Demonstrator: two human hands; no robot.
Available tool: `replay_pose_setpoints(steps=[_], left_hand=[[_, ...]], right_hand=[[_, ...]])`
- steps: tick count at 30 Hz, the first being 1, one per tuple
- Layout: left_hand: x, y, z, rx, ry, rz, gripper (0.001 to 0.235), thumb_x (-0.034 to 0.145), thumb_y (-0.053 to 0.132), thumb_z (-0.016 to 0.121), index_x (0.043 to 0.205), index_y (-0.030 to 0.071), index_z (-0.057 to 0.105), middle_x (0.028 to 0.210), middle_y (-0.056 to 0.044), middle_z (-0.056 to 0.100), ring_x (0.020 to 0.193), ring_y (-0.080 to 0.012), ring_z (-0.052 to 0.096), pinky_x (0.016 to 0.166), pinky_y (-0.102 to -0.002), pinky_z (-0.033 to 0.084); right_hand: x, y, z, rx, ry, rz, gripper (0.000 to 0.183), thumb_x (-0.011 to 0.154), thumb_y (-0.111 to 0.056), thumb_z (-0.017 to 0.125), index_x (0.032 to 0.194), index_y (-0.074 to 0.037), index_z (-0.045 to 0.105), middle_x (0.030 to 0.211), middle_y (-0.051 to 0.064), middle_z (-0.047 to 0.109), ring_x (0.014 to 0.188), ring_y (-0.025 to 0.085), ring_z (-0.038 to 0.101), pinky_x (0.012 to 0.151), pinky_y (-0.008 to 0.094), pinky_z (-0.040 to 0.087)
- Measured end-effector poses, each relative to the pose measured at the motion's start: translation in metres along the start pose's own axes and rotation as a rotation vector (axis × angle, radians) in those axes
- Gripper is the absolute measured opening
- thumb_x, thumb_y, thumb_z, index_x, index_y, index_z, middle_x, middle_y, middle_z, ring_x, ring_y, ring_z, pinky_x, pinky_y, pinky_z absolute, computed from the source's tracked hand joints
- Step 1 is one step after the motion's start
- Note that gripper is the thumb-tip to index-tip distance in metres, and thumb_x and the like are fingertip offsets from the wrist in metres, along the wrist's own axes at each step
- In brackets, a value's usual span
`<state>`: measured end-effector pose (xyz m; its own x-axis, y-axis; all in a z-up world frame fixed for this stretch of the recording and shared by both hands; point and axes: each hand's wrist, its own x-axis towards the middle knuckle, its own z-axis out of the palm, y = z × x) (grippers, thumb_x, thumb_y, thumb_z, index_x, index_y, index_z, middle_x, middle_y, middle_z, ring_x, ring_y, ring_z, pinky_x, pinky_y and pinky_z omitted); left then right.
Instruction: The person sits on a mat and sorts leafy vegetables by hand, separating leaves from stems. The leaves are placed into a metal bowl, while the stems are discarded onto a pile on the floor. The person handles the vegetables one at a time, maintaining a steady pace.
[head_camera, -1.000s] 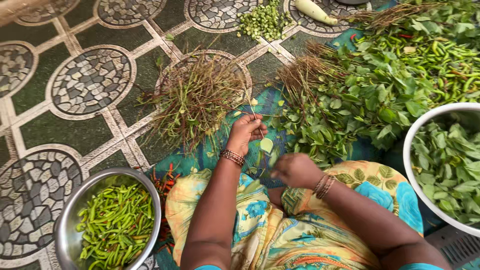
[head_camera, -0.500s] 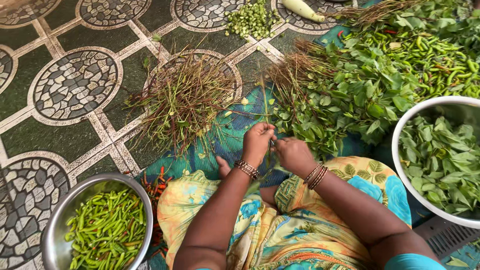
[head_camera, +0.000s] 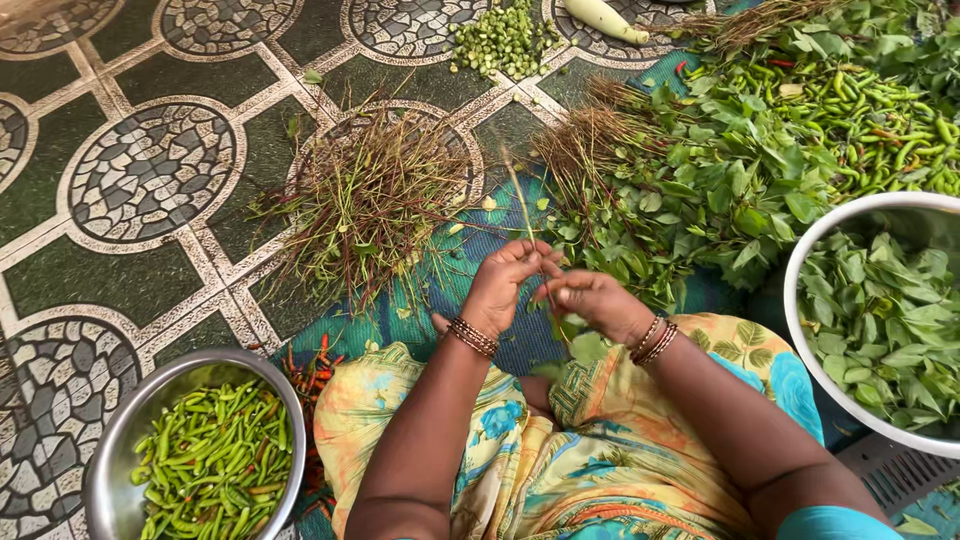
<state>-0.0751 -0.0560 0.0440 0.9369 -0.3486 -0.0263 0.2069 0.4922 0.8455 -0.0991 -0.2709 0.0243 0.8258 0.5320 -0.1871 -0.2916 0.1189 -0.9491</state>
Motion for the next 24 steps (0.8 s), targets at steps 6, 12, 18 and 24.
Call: replay_pose_setpoints(steps=[6,12,18,24], left_hand=[[-0.008,0.01,0.01,-0.069,-0.027,-0.082,0.018,0.103,0.01,0.054,0.114,0.001,0.066,0.082,-0.004,0.068,0.086,-0.0189,0.068,0.081,-0.032,0.055],[0.005,-0.019,-0.002,-0.048,0.102,-0.171,0.017,0.103,0.011,0.054,0.107,0.001,0.067,0.069,0.003,0.053,0.054,-0.0063,0.039,0.052,-0.023,0.035],[0.03,-0.032,-0.027,0.261,0.406,0.245,0.019,0.102,0.015,0.056,0.106,0.006,0.072,0.082,0.002,0.061,0.067,-0.006,0.05,0.059,-0.025,0.041],[0.027,0.026,-0.052,0.115,0.7,0.214,0.02,0.095,0.022,0.069,0.112,0.013,0.072,0.089,-0.003,0.07,0.064,-0.0146,0.052,0.052,-0.031,0.043]], right_hand=[[-0.001,0.013,0.009,-0.24,-0.09,-0.09,0.025,0.102,-0.023,0.063,0.098,-0.001,0.073,0.096,0.004,0.073,0.094,0.015,0.065,0.089,0.034,0.052],[0.01,0.024,0.017,-1.1,0.014,-0.571,0.018,0.091,-0.023,0.071,0.089,-0.005,0.071,0.085,0.009,0.069,0.084,0.021,0.064,0.076,0.038,0.052],[-0.001,0.011,0.011,-0.496,-0.117,-0.177,0.023,0.101,-0.02,0.064,0.089,-0.001,0.069,0.077,0.004,0.061,0.069,0.014,0.056,0.064,0.031,0.048],[-0.018,-0.006,-0.013,0.268,0.005,0.021,0.021,0.1,-0.021,0.064,0.088,-0.004,0.062,0.071,0.002,0.053,0.06,0.014,0.048,0.05,0.028,0.039]])
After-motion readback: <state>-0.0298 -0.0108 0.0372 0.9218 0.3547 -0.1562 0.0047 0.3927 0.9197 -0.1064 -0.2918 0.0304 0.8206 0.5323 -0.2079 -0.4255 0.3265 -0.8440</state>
